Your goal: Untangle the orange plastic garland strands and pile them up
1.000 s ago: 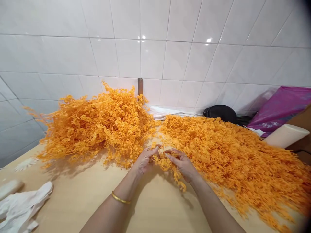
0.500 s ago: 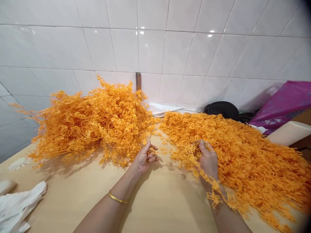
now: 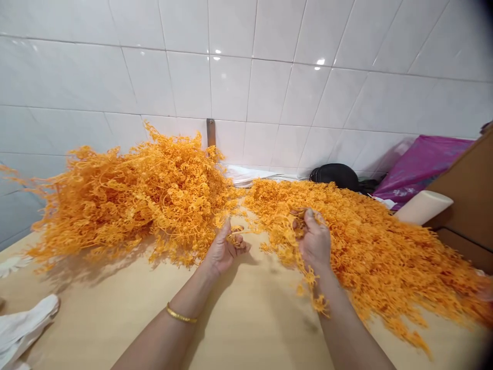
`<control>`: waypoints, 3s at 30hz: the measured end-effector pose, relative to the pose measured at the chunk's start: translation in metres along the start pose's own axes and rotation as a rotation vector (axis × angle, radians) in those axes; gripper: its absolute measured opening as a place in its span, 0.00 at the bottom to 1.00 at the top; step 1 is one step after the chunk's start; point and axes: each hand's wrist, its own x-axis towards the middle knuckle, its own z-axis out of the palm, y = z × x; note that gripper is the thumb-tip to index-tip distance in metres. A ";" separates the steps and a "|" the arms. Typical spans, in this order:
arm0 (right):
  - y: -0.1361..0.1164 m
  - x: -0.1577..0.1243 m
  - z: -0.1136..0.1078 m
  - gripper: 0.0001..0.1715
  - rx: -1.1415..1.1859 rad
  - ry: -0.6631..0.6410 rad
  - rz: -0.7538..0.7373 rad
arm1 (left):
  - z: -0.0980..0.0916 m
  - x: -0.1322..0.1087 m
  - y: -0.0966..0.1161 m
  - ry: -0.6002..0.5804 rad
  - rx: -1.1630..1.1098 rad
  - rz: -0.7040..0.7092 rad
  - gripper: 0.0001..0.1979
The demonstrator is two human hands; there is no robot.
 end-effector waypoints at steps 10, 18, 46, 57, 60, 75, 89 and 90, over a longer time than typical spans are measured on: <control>0.021 -0.016 0.001 0.14 -0.298 -0.288 -0.158 | 0.006 -0.025 -0.010 -0.014 0.009 -0.347 0.17; 0.002 -0.074 -0.037 0.26 -1.161 -0.803 -0.483 | 0.012 -0.036 -0.019 0.090 0.089 -0.287 0.04; 0.032 0.098 -0.142 0.54 -1.880 0.122 -0.050 | -0.011 -0.021 -0.019 0.222 0.108 0.004 0.07; -0.045 0.081 -0.135 0.62 -1.933 -0.377 0.289 | -0.014 -0.027 -0.002 -0.001 0.023 0.057 0.05; -0.065 0.052 -0.133 0.51 -1.964 -0.401 0.220 | -0.012 -0.030 0.002 0.004 0.014 0.063 0.09; 0.005 -0.010 -0.113 0.22 -1.951 -0.843 -0.432 | -0.009 -0.028 -0.001 0.056 0.005 0.002 0.06; 0.013 -0.025 -0.023 0.23 -0.691 -0.605 0.328 | -0.006 -0.012 -0.006 -0.050 0.205 0.085 0.06; 0.020 -0.025 -0.018 0.26 -0.580 -0.573 0.401 | -0.006 -0.014 -0.006 -0.060 0.229 0.084 0.07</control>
